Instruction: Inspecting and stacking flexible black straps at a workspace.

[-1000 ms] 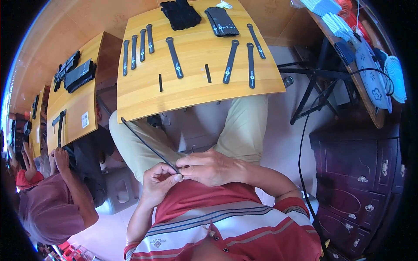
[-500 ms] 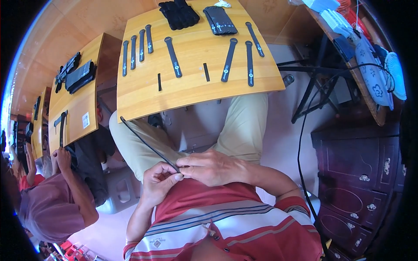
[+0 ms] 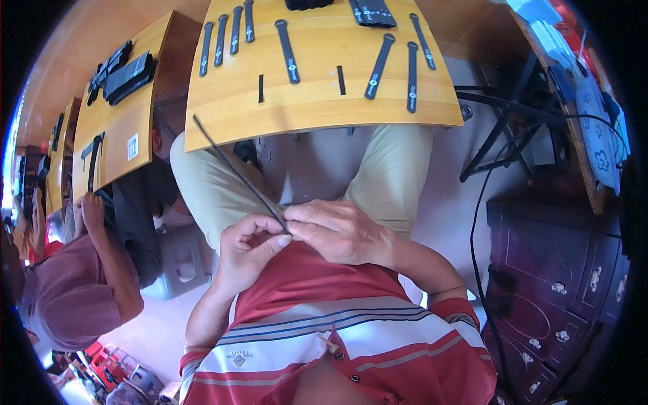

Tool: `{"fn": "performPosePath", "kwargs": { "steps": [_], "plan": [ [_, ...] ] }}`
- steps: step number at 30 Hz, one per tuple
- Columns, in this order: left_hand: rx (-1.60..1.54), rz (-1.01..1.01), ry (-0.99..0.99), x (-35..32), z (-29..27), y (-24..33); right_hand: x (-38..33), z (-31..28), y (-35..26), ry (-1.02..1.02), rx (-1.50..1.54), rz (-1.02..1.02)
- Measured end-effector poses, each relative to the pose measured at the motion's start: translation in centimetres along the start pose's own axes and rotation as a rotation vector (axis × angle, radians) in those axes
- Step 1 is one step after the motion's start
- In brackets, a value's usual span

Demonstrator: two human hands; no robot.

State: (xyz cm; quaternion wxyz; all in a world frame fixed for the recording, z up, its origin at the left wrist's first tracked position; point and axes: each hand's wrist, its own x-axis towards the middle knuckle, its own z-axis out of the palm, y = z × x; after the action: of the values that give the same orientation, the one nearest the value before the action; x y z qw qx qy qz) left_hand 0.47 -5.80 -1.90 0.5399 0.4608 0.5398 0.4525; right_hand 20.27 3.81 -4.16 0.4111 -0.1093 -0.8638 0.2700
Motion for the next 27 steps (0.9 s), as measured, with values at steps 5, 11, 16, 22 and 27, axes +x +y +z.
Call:
{"fn": "performPosePath", "kwargs": {
  "steps": [5, 11, 16, 22, 27],
  "plan": [
    [-0.061, 0.016, 0.019, 0.9, 0.2, -0.5, 0.3, -0.2, 0.6, 0.059, -0.005, 0.001],
    [-0.03, 0.043, 0.029, 0.9, 0.3, -0.5, 0.4, 0.0, 0.7, 0.049, -0.006, -0.01],
    [-0.047, 0.068, 0.014, 1.0, 0.3, -0.7, 0.4, 0.2, 1.0, 0.004, -0.055, -0.015],
    [-0.053, 0.04, 0.014, 1.5, 0.1, -0.7, 0.6, 0.4, 1.5, -0.028, -0.134, -0.063],
    [-0.061, 0.04, 0.04, 1.7, 0.2, -1.1, 0.8, 0.8, 1.6, -0.045, -0.215, -0.097]
  ]
}}
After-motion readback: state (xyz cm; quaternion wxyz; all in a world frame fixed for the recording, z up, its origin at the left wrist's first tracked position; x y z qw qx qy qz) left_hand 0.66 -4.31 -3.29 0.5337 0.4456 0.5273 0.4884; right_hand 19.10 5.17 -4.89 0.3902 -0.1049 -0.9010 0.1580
